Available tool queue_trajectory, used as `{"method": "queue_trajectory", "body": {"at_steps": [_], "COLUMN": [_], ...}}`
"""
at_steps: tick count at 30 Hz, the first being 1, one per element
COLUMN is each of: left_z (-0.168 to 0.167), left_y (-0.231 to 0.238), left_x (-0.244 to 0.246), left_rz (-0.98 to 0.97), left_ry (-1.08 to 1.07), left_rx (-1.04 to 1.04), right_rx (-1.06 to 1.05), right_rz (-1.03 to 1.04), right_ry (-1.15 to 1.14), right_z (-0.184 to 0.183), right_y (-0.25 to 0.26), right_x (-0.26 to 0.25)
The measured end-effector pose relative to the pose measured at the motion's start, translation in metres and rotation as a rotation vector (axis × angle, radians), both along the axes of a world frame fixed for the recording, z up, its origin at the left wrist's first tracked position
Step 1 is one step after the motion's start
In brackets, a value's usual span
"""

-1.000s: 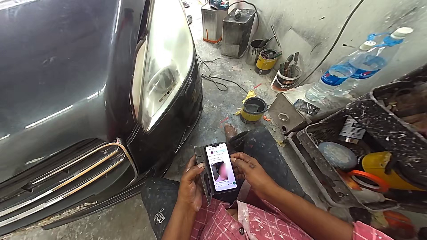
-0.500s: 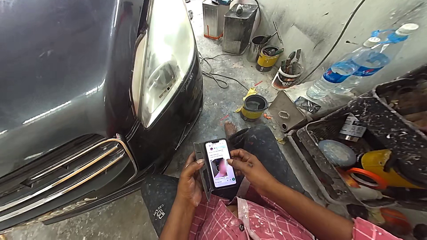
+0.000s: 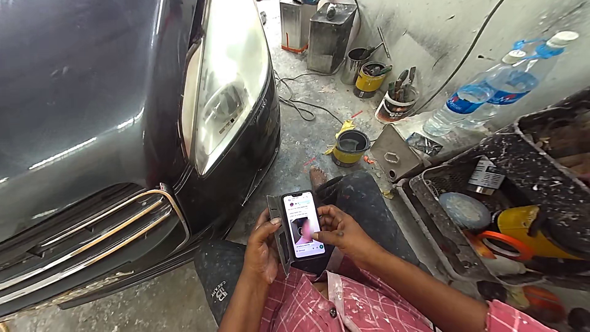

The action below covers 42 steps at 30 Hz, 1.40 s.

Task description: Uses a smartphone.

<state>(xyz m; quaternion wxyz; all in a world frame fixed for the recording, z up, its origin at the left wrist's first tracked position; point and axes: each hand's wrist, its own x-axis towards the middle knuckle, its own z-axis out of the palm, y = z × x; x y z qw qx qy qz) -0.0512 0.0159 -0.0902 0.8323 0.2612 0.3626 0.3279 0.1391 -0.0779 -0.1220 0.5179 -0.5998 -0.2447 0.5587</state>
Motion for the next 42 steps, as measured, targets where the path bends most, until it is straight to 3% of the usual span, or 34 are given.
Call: {"method": "queue_trajectory", "body": {"at_steps": [31,42], "left_z": [-0.002,0.004], "left_y": [0.002,0.010], "left_x": [0.000,-0.003], "left_rz": [0.003,0.039], "left_ry": [-0.003,-0.095], "left_rx": [-0.032,-0.011], "right_rx": [0.002,0.083], "right_rz": [-0.004,0.274], "right_ry": [0.028,0.046], "right_z": [-0.001,-0.009], "right_y": [0.000,-0.009], "right_x": [0.000,0.005]}}
